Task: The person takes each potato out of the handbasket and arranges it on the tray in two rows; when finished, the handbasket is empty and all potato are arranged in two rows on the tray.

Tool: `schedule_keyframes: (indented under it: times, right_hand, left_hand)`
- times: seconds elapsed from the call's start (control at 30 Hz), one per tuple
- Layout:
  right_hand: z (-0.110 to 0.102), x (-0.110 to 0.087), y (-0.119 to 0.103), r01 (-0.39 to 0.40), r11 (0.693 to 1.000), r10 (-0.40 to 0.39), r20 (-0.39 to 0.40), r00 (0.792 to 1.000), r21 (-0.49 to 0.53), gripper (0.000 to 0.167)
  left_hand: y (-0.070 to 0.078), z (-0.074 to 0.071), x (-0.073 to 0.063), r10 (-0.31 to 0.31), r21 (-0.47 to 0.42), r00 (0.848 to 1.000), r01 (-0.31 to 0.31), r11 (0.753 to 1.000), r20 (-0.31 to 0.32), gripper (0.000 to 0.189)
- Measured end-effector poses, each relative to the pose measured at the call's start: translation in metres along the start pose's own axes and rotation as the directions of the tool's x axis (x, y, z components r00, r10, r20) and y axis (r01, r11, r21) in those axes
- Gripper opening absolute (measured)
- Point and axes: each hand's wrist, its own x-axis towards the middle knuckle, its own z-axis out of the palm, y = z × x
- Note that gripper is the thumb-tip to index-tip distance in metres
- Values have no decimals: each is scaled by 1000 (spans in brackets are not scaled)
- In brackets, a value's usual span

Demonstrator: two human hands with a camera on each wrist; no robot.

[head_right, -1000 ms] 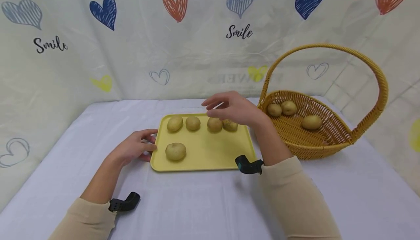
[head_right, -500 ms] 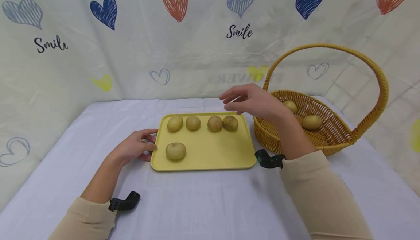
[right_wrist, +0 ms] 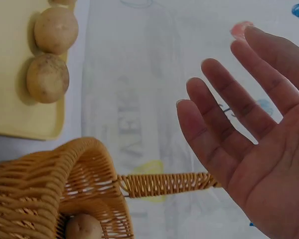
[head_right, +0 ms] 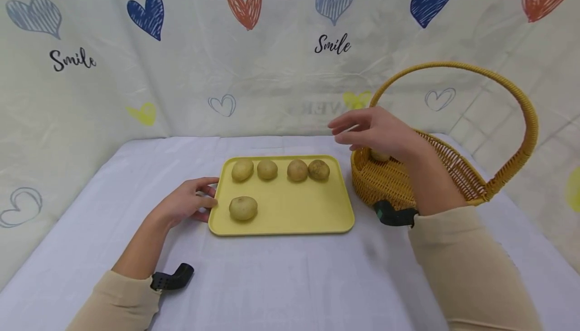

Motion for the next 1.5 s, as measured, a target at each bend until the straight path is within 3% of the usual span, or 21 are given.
schedule_keyframes:
  times: [0.9,1.3,1.5]
  right_hand:
    - [-46,-10,58,-181,978,182,-2,983,-103,64]
    - [-52,-13,87,-253,966,253,0,967,-62,77]
    - [-58,-16,108,-312,949,312,7,950,34,86]
  left_hand:
    - [-1,0,1,-3,-5,1000,3,1000,-6,70]
    - [-1,0,0,5,-9,1000,-5,1000,-7,69]
    - [-1,0,0,6,-14,1000,-7,1000,-6,69]
